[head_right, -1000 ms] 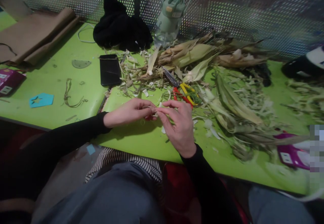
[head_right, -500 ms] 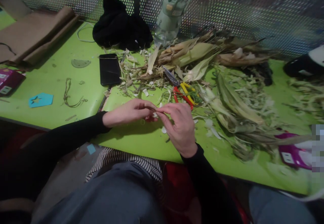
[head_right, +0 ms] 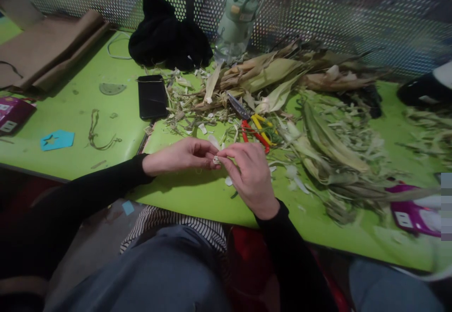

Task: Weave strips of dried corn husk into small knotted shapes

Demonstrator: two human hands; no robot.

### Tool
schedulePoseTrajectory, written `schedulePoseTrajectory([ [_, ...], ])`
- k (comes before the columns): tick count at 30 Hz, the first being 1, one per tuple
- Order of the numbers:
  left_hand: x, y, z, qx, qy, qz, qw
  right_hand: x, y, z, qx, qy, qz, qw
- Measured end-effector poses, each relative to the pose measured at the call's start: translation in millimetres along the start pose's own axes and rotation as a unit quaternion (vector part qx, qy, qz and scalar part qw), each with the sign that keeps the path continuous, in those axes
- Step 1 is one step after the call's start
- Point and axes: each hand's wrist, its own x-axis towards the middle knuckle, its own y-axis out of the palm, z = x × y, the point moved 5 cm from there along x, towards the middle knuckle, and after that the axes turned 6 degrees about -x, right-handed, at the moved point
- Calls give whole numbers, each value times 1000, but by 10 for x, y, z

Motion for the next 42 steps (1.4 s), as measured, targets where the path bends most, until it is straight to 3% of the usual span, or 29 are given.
schedulePoseTrajectory([
  [12, -31, 13, 6, 10, -8, 31, 999, 7, -1, -35, 32, -31, 80, 996],
  [27, -60, 49, -39, 93, 5, 17, 996, 7, 5, -22, 76, -24, 107, 991],
  [31, -58, 41, -36, 63, 7, 21, 998, 0, 13, -29, 72, -9, 81, 994],
  [37, -46, 20, -19, 10, -10, -5, 1000, 11, -74, -58, 50, 50, -8, 997],
  [42, -26, 22, -10, -18, -7, -13, 1000, 2, -67, -24, 61, 51, -6, 997],
])
